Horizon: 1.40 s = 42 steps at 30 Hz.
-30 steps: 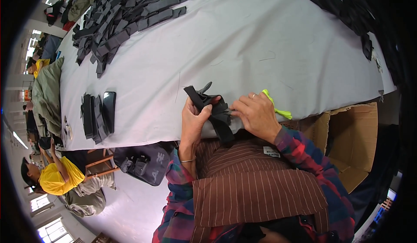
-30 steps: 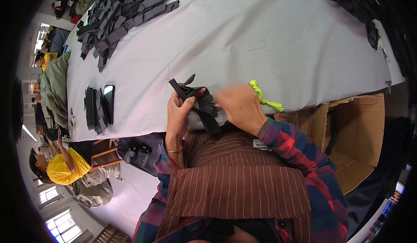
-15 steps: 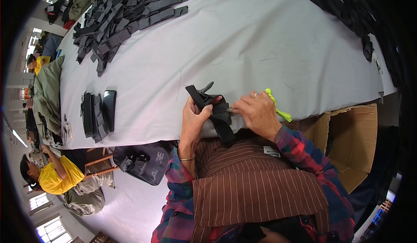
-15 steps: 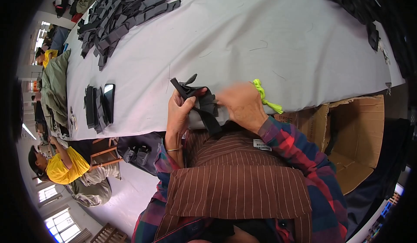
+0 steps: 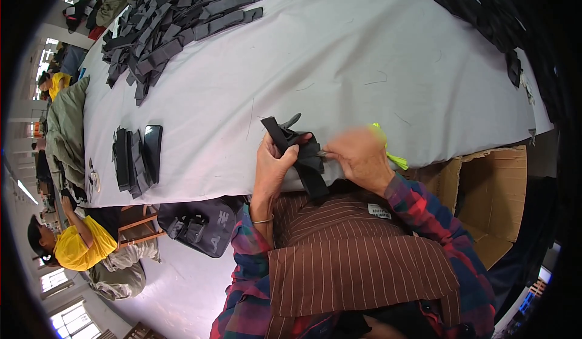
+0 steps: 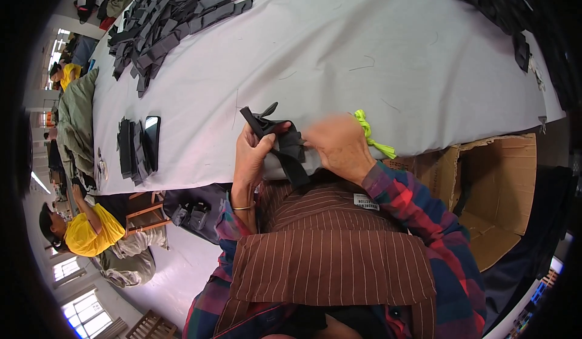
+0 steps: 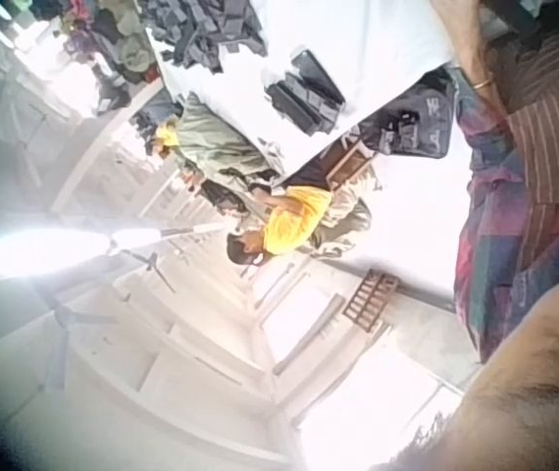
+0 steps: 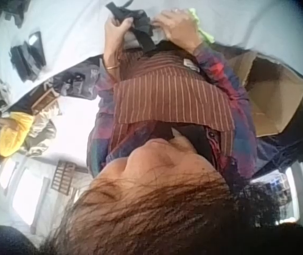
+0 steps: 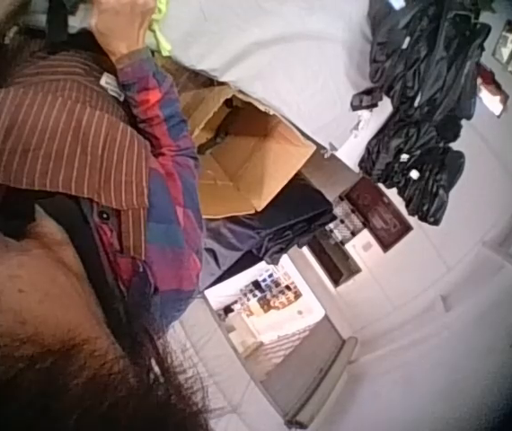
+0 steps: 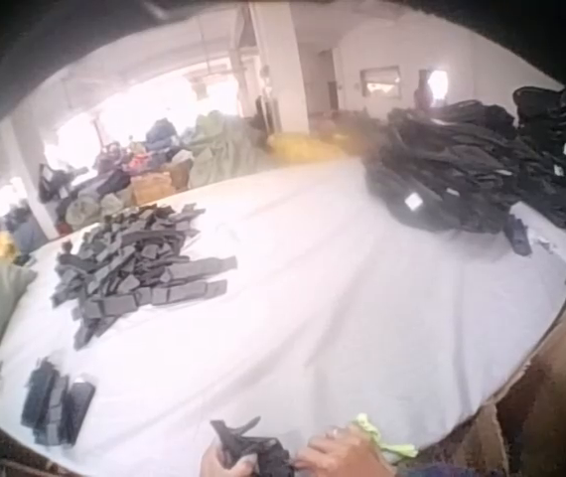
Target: Trim loose threads from black fabric straps using clippers.
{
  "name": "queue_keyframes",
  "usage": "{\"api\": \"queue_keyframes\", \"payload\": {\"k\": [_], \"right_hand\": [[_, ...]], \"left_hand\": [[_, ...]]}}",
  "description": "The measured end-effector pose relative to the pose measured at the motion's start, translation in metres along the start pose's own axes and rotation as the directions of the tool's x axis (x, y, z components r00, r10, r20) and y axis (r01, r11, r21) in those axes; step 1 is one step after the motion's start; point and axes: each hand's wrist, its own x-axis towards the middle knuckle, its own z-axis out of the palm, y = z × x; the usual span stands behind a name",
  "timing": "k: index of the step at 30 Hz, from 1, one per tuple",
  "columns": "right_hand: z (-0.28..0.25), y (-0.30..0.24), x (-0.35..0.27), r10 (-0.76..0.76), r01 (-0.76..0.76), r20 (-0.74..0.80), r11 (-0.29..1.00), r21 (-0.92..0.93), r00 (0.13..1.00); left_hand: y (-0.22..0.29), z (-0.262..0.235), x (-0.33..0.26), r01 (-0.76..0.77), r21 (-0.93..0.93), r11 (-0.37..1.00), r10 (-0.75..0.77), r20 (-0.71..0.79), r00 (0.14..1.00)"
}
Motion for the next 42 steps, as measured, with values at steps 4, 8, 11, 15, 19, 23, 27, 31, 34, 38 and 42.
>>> {"api": "queue_keyframes", "payload": {"k": [4, 8, 11, 15, 19, 23, 27, 31, 34, 38, 42], "right_hand": [[-0.001, 0.002, 0.001, -0.014, 0.013, -0.024, 1.000, -0.024, 1.000], [-0.001, 0.003, 0.000, 0.059, -0.054, -0.057, 0.995, 0.078, 0.997], [-0.003, -0.003, 0.003, 0.041, -0.035, -0.065, 0.996, 0.085, 0.997], [-0.001, -0.007, 0.008, -0.055, 0.054, -0.010, 0.998, -0.020, 0.998], [0.008, -0.007, 0.012, -0.122, 0.120, -0.018, 0.989, -0.082, 0.992], [0.012, -0.008, 0.013, -0.169, 0.169, 0.010, 0.977, -0.127, 0.986], [0.009, -0.007, 0.014, -0.106, 0.102, 0.057, 0.992, 0.073, 0.993], [0.008, 0.001, 0.012, 0.093, -0.093, 0.016, 0.940, 0.328, 0.996], [-0.002, 0.000, 0.016, 0.115, -0.110, -0.008, 0.967, 0.230, 0.993], [-0.003, -0.007, 0.015, 0.105, -0.117, 0.064, 0.967, 0.224, 0.992], [0.019, 0.001, 0.009, 0.056, -0.080, 0.127, 0.978, 0.195, 0.990]], "left_hand": [[0.000, -0.001, 0.000, 0.007, 0.003, 1.000, -0.007, 0.000, 1.000], [0.001, -0.002, 0.000, 0.013, 0.019, 1.000, -0.013, 0.011, 1.000], [0.000, -0.006, -0.001, 0.024, 0.031, 0.999, -0.025, 0.023, 0.999], [-0.001, -0.006, -0.001, 0.026, 0.032, 0.999, -0.027, 0.037, 0.999], [0.000, -0.004, -0.002, 0.016, 0.029, 0.999, -0.017, 0.044, 0.999], [0.000, -0.005, -0.003, 0.016, 0.050, 0.999, -0.019, 0.047, 0.999], [-0.001, -0.006, -0.004, 0.003, 0.044, 0.999, -0.005, 0.055, 0.998], [0.000, -0.005, -0.004, 0.020, 0.039, 0.999, -0.022, 0.057, 0.998], [0.000, -0.008, -0.003, 0.057, 0.033, 0.998, -0.059, 0.059, 0.996], [-0.002, -0.008, -0.003, 0.033, 0.024, 0.999, -0.034, 0.058, 0.998], [-0.002, -0.007, -0.003, 0.032, 0.075, 0.997, -0.036, 0.055, 0.998]]}}
